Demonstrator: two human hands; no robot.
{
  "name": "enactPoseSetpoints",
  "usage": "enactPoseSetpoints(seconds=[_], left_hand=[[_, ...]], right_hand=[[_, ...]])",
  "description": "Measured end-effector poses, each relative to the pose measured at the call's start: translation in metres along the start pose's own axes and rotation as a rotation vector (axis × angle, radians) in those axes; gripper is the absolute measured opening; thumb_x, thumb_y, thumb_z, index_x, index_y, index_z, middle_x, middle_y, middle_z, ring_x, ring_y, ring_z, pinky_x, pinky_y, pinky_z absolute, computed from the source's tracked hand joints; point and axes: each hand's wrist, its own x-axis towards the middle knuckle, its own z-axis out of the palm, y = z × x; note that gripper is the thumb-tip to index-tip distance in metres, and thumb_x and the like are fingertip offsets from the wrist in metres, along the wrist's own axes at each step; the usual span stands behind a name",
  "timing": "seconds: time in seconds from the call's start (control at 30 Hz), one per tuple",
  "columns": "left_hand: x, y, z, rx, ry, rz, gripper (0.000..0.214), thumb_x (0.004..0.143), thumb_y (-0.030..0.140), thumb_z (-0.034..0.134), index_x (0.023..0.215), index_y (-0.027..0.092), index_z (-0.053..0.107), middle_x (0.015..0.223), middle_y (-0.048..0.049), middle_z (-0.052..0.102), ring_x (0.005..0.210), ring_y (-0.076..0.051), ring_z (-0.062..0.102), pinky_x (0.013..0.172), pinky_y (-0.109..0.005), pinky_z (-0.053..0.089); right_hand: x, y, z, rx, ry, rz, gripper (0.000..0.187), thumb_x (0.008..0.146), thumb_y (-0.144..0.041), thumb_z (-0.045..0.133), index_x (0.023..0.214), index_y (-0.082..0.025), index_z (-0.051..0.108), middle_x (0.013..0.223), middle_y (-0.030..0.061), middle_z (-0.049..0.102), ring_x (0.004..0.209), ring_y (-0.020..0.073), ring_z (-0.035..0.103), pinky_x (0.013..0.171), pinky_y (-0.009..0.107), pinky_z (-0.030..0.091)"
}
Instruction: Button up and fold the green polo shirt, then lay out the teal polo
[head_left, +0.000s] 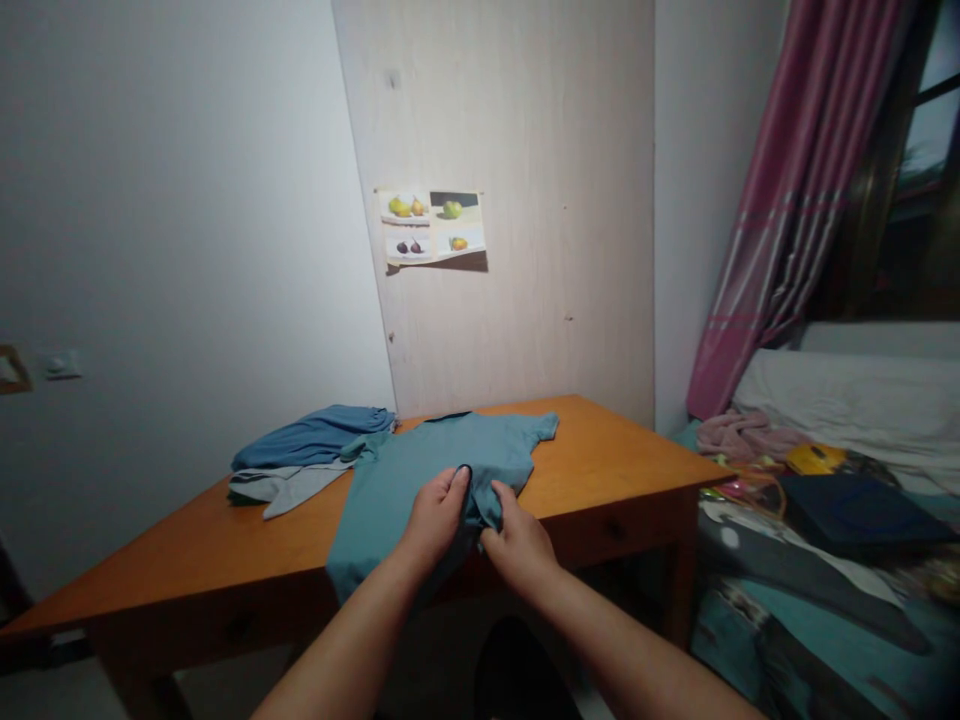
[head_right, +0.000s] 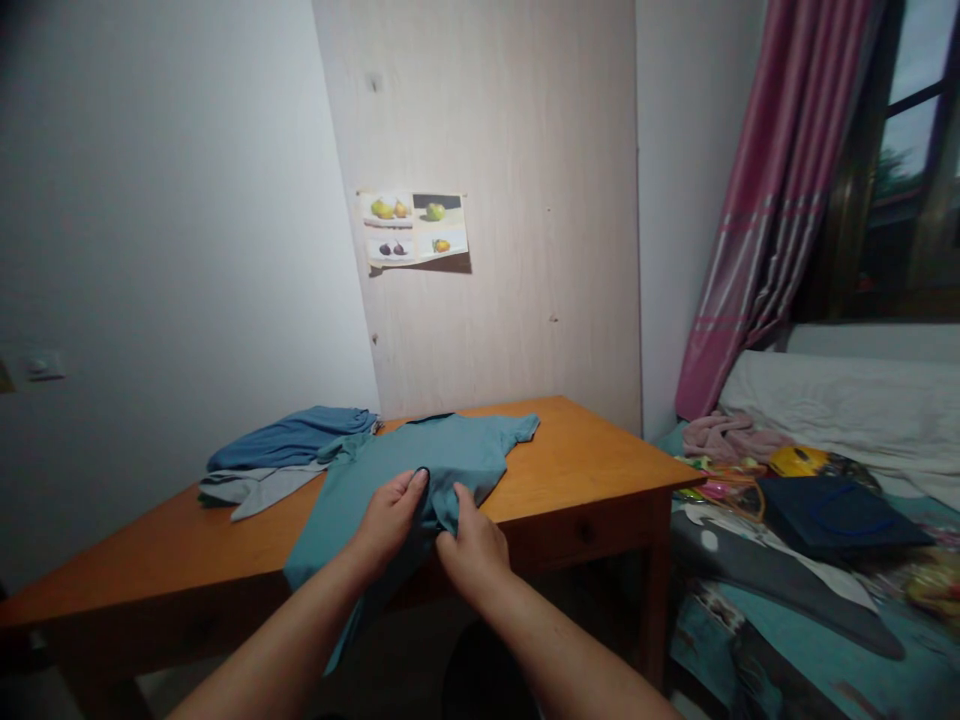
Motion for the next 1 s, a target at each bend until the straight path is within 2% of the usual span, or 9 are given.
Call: enactPoseSetpoints(seconds=[0.07, 0.13, 0.27, 0.37, 0.5, 0.6, 0.67, 0.83, 1.0], left_hand=[[0.001, -0.002, -0.005, 0.061, 0.025, 0.047, 0.047, 0.093, 0.061, 0.045, 0.075, 0.019, 0.058, 0.070, 0.0008, 0.054, 0.068, -0.015, 0.050, 0.065, -0.026, 0.042], [0.001, -0.002, -0.012, 0.102, 0.037, 0.070, 0.046, 0.093, 0.058, 0.046, 0.073, 0.019, 0.059, 0.068, 0.0007, 0.054, 0.068, -0.015, 0.050, 0.065, -0.027, 0.042], [0.000, 0.005, -0.017, 0.129, 0.012, 0.052, 0.048, 0.090, 0.061, 0.051, 0.070, 0.019, 0.061, 0.065, 0.0022, 0.052, 0.065, -0.015, 0.048, 0.062, -0.026, 0.040], [-0.001, 0.007, -0.014, 0.136, -0.058, 0.025, 0.052, 0.089, 0.065, 0.049, 0.070, 0.019, 0.063, 0.062, 0.0028, 0.052, 0.063, -0.014, 0.049, 0.061, -0.025, 0.039], [0.003, -0.006, -0.017, 0.221, -0.101, -0.042, 0.063, 0.093, 0.069, 0.037, 0.085, 0.017, 0.071, 0.064, -0.0010, 0.060, 0.067, -0.019, 0.058, 0.066, -0.028, 0.044], [0.006, -0.026, -0.030, 0.500, -0.046, -0.057, 0.061, 0.095, 0.064, 0.033, 0.093, 0.017, 0.073, 0.087, -0.0093, 0.072, 0.088, -0.024, 0.066, 0.080, -0.032, 0.047], [0.005, -0.041, -0.041, 0.690, -0.028, -0.108, 0.057, 0.097, 0.058, 0.033, 0.108, 0.018, 0.073, 0.110, -0.0132, 0.073, 0.107, -0.026, 0.065, 0.093, -0.034, 0.045], [-0.006, -0.069, -0.063, 0.977, -0.110, -0.284, 0.063, 0.098, 0.057, 0.029, 0.131, 0.015, 0.063, 0.143, -0.0193, 0.059, 0.133, -0.030, 0.053, 0.109, -0.039, 0.038], [-0.013, -0.072, -0.068, 1.048, -0.185, -0.279, 0.067, 0.097, 0.059, 0.030, 0.136, 0.014, 0.060, 0.148, -0.0199, 0.055, 0.138, -0.031, 0.049, 0.114, -0.042, 0.033]], right_hand=[[0.008, 0.006, -0.012, -0.050, 0.087, -0.042, 0.062, 0.082, -0.022, 0.055, 0.144, -0.028, 0.050, 0.126, 0.0084, 0.069, 0.109, 0.0276, 0.066, 0.091, 0.035, 0.046], [0.018, 0.015, -0.032, -0.076, 0.244, -0.108, 0.052, 0.082, -0.017, 0.049, 0.133, -0.025, 0.059, 0.128, 0.0085, 0.067, 0.112, 0.0258, 0.063, 0.095, 0.034, 0.045], [0.043, 0.025, -0.084, -0.073, 0.546, -0.286, 0.035, 0.081, -0.016, 0.045, 0.106, -0.021, 0.069, 0.108, 0.0101, 0.069, 0.107, 0.0250, 0.061, 0.097, 0.035, 0.046], [0.057, 0.026, -0.113, -0.028, 0.666, -0.369, 0.029, 0.081, -0.018, 0.045, 0.095, -0.021, 0.070, 0.099, 0.0092, 0.069, 0.102, 0.0250, 0.061, 0.095, 0.036, 0.046], [0.061, 0.031, -0.129, 0.188, 0.600, -0.317, 0.024, 0.082, -0.024, 0.045, 0.088, -0.021, 0.068, 0.089, 0.0068, 0.070, 0.089, 0.0225, 0.063, 0.085, 0.034, 0.049], [0.053, 0.042, -0.136, 0.408, 0.468, -0.254, 0.021, 0.080, -0.028, 0.048, 0.088, -0.020, 0.065, 0.085, 0.0055, 0.071, 0.085, 0.0214, 0.064, 0.081, 0.033, 0.050], [0.045, 0.052, -0.142, 0.501, 0.395, -0.214, 0.022, 0.078, -0.030, 0.051, 0.093, -0.020, 0.063, 0.083, 0.0042, 0.070, 0.081, 0.0203, 0.065, 0.079, 0.033, 0.050], [0.030, 0.073, -0.162, 0.459, 0.197, -0.090, 0.034, 0.080, -0.041, 0.055, 0.102, -0.017, 0.065, 0.065, -0.0010, 0.062, 0.060, 0.0158, 0.056, 0.061, 0.028, 0.043], [0.042, 0.083, -0.157, 0.338, 0.295, -0.012, 0.040, 0.086, -0.052, 0.049, 0.091, -0.017, 0.067, 0.062, 0.0016, 0.063, 0.058, 0.0168, 0.057, 0.061, 0.029, 0.044]])
